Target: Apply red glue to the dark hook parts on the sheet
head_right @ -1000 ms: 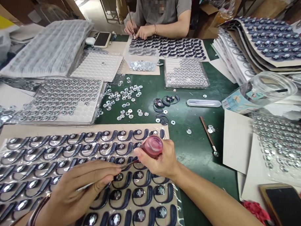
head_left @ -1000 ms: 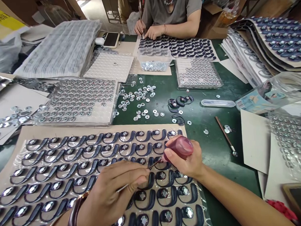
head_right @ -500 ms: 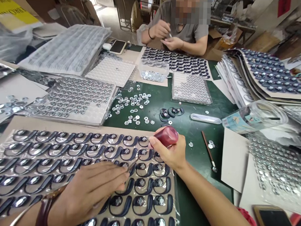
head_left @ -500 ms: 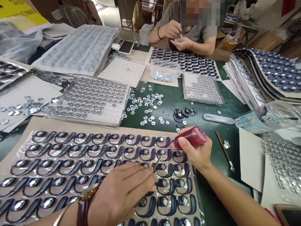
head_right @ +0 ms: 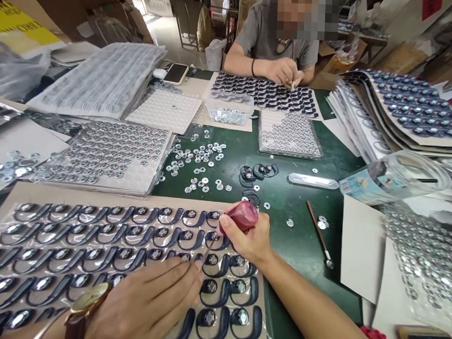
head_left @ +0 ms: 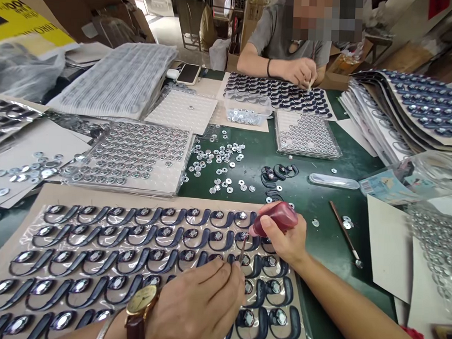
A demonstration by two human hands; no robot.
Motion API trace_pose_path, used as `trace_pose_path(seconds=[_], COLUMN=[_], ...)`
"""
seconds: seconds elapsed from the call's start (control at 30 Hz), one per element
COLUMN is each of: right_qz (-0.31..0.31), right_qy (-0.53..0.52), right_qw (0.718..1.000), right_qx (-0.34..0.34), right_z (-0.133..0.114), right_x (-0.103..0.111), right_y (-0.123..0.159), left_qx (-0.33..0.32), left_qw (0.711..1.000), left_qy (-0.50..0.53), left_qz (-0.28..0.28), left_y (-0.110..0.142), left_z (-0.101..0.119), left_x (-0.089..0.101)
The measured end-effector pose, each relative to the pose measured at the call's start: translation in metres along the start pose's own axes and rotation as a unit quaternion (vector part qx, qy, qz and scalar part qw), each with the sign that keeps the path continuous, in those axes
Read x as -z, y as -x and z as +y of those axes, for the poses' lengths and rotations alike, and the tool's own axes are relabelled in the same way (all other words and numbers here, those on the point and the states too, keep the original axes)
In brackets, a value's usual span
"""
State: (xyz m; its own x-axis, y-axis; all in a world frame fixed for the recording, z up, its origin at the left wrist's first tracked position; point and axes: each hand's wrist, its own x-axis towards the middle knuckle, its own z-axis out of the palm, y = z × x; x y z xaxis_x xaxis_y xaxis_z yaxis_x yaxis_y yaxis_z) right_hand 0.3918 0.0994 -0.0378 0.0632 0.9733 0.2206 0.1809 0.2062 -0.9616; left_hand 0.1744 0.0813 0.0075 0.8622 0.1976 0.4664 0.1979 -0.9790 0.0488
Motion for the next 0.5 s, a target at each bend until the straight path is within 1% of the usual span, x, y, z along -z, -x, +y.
trace_pose_path(seconds=[0.1, 0.23, 0.5], right_qz=[-0.011, -0.023, 0.005], right_qy=[-0.001, 0.01, 0.054], right_qw=[1.0, 1.0, 0.998], right_qx=[-0.008, -0.017, -0.024], right_z=[-0.0003, 0.0, 0.0092], right_x=[-0.0003, -0.0006, 0.0], right_y=[-0.0001, -0.0007, 0.0012], left_qx=[-0.016, -0.014, -0.024], left_qw=[0.999, 0.998, 0.998], left_qy=[-0.038, -0.057, -0.065], left_qz=[-0.007, -0.001, -0.006], left_y=[-0.0016, -0.0018, -0.0048], left_z=[0.0036, 0.0052, 0.0035], left_x=[0.0, -0.0012, 0.0005])
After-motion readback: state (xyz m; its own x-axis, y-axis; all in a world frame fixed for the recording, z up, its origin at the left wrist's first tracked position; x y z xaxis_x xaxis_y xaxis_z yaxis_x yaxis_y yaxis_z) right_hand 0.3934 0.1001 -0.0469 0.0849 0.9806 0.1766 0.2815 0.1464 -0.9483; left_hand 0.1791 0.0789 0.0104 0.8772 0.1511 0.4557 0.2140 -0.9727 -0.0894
